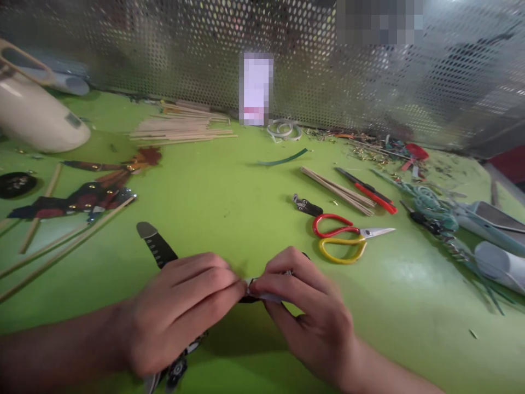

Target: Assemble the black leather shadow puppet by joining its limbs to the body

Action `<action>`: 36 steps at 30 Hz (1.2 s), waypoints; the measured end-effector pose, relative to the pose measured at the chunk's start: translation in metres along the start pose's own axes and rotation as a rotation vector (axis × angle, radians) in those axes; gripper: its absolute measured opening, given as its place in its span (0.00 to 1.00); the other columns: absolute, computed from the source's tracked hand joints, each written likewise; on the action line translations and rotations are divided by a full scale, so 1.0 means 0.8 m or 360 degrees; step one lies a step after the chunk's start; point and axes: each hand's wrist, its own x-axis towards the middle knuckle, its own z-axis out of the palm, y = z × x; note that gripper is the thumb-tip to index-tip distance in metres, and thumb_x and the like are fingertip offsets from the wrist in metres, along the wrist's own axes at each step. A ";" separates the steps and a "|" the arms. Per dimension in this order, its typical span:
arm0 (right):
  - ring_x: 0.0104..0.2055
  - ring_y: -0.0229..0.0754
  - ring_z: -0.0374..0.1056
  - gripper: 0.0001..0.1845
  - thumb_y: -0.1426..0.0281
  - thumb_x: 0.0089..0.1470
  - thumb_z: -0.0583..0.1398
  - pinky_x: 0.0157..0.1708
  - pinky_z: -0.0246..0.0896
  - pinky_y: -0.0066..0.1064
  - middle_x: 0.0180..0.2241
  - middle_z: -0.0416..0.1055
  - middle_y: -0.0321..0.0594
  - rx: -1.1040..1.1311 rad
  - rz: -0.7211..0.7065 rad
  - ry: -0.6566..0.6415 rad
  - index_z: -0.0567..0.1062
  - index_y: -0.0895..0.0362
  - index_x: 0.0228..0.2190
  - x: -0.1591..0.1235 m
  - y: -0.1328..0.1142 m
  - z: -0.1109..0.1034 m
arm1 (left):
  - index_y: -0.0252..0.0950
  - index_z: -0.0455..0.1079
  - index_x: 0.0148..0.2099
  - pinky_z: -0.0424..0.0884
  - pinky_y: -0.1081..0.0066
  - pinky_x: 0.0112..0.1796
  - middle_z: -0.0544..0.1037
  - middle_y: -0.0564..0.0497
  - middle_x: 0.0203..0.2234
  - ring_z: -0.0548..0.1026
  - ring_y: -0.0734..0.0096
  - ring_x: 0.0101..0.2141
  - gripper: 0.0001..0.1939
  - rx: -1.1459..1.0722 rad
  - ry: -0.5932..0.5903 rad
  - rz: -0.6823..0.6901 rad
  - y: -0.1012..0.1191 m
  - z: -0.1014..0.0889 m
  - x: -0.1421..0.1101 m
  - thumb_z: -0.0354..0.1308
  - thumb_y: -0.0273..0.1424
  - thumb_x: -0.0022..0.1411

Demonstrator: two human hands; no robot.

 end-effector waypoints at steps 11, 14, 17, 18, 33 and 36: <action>0.41 0.41 0.72 0.21 0.91 0.53 0.58 0.36 0.73 0.34 0.38 0.74 0.46 0.0069 -0.0127 0.0001 0.80 0.61 0.43 0.001 0.002 0.001 | 0.31 0.73 0.42 0.71 0.70 0.33 0.73 0.48 0.31 0.70 0.71 0.32 0.09 -0.0195 0.0034 -0.0186 -0.007 -0.005 0.003 0.50 0.22 0.71; 0.41 0.40 0.72 0.20 0.88 0.55 0.60 0.36 0.73 0.33 0.39 0.74 0.44 0.0151 0.0018 -0.0008 0.80 0.59 0.45 0.001 0.004 0.005 | 0.30 0.72 0.44 0.70 0.70 0.34 0.73 0.48 0.31 0.70 0.70 0.33 0.08 -0.0214 0.0049 -0.0192 -0.010 -0.005 0.002 0.52 0.21 0.70; 0.43 0.40 0.72 0.21 0.87 0.55 0.61 0.39 0.72 0.34 0.40 0.74 0.44 0.0110 0.0028 0.0026 0.80 0.58 0.46 0.002 0.006 0.007 | 0.28 0.72 0.45 0.70 0.70 0.34 0.72 0.47 0.32 0.68 0.71 0.34 0.07 -0.0226 0.0056 -0.0243 -0.010 -0.002 0.003 0.53 0.20 0.70; 0.44 0.41 0.72 0.21 0.87 0.55 0.61 0.40 0.72 0.35 0.41 0.74 0.45 0.0077 -0.0014 0.0049 0.80 0.58 0.46 0.002 0.006 0.007 | 0.28 0.72 0.45 0.70 0.70 0.35 0.72 0.47 0.33 0.68 0.71 0.34 0.07 -0.0251 0.0060 -0.0263 -0.009 -0.001 0.003 0.53 0.21 0.70; 0.36 0.40 0.75 0.17 0.83 0.58 0.59 0.32 0.74 0.32 0.35 0.77 0.44 0.0278 0.0053 0.0166 0.81 0.55 0.43 0.000 0.007 0.017 | 0.31 0.71 0.39 0.70 0.74 0.32 0.73 0.50 0.31 0.71 0.73 0.31 0.05 -0.0395 0.0190 -0.0468 -0.006 0.006 0.008 0.55 0.21 0.69; 0.35 0.39 0.74 0.15 0.81 0.59 0.59 0.32 0.72 0.31 0.34 0.77 0.43 0.0232 0.0094 0.0134 0.81 0.55 0.43 0.002 0.010 0.017 | 0.32 0.70 0.43 0.74 0.73 0.35 0.75 0.49 0.36 0.74 0.72 0.35 0.03 -0.0470 0.0137 -0.0654 -0.007 0.009 0.008 0.58 0.23 0.67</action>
